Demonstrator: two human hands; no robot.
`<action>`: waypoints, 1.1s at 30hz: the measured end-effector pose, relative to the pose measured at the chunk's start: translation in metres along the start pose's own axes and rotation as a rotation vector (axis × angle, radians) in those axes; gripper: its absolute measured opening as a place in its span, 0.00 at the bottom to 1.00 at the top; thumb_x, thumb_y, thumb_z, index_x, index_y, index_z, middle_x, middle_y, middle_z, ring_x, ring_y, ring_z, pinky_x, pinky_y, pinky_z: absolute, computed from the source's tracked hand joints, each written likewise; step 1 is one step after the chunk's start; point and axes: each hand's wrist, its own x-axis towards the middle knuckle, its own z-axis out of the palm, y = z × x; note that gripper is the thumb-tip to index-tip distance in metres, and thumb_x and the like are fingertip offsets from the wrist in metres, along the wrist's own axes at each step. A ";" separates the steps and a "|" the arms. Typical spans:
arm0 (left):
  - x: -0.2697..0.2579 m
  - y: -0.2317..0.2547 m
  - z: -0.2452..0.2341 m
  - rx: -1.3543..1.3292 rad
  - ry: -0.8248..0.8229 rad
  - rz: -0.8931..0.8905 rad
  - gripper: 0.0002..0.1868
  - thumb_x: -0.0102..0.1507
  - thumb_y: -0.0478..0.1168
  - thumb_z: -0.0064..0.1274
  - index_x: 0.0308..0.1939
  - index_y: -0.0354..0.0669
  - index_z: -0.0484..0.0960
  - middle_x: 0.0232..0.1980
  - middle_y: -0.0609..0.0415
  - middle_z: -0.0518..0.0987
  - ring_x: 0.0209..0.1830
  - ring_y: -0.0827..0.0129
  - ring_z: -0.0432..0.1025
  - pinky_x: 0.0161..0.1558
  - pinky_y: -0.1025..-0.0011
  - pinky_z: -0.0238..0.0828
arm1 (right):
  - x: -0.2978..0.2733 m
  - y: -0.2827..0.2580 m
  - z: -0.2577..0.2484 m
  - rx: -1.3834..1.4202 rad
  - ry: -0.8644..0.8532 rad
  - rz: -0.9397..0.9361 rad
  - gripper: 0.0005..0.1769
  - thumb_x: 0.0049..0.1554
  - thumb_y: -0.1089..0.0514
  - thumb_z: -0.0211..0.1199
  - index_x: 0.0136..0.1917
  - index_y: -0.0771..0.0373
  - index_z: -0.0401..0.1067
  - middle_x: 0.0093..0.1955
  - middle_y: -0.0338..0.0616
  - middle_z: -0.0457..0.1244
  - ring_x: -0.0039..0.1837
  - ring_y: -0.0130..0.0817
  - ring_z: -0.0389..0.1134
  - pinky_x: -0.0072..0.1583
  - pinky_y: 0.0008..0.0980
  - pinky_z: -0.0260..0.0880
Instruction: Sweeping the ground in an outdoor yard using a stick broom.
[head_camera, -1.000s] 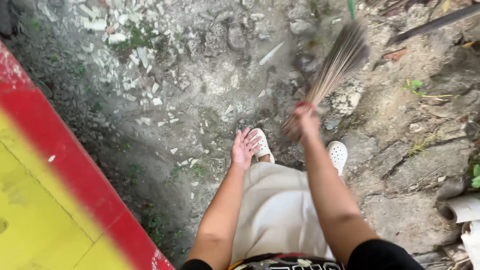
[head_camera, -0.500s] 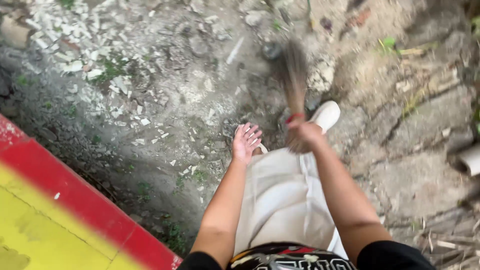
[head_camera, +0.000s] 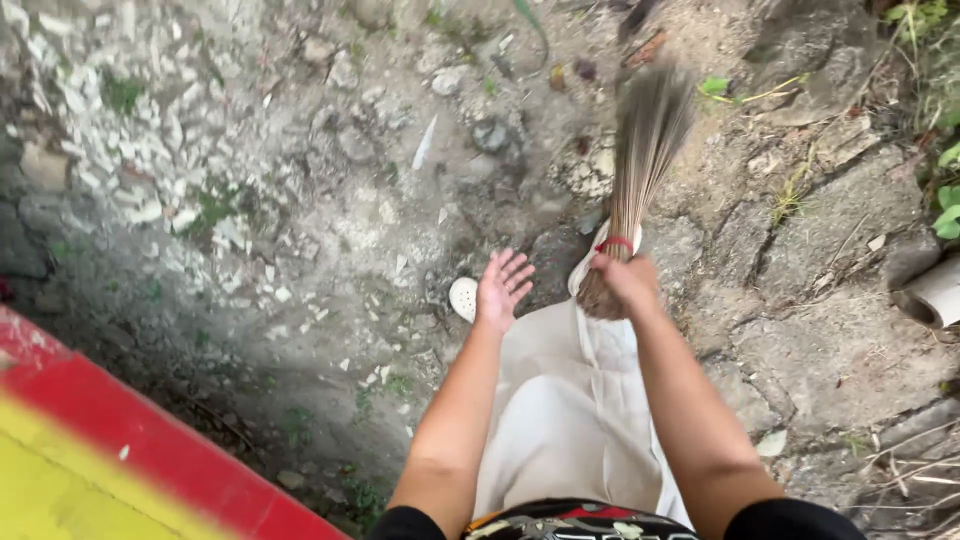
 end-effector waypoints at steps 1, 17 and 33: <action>0.003 -0.006 0.010 0.009 -0.005 -0.001 0.40 0.66 0.66 0.41 0.75 0.45 0.64 0.70 0.49 0.73 0.65 0.58 0.71 0.61 0.59 0.67 | 0.004 -0.002 0.002 0.010 0.002 0.001 0.35 0.46 0.45 0.76 0.57 0.74 0.75 0.53 0.57 0.70 0.52 0.43 0.74 0.55 0.40 0.74; 0.040 -0.047 0.158 0.124 -0.023 -0.077 0.40 0.68 0.65 0.39 0.75 0.44 0.62 0.69 0.48 0.74 0.64 0.58 0.72 0.61 0.59 0.67 | 0.132 -0.009 -0.120 0.295 -0.011 -0.129 0.31 0.44 0.46 0.74 0.53 0.71 0.76 0.47 0.53 0.71 0.52 0.44 0.76 0.53 0.40 0.77; 0.053 -0.032 0.271 0.223 -0.053 -0.019 0.40 0.68 0.65 0.39 0.75 0.43 0.62 0.70 0.46 0.73 0.64 0.57 0.72 0.62 0.58 0.66 | 0.213 0.009 -0.302 0.494 0.059 -0.133 0.29 0.48 0.50 0.76 0.58 0.70 0.77 0.49 0.46 0.73 0.53 0.38 0.75 0.55 0.39 0.75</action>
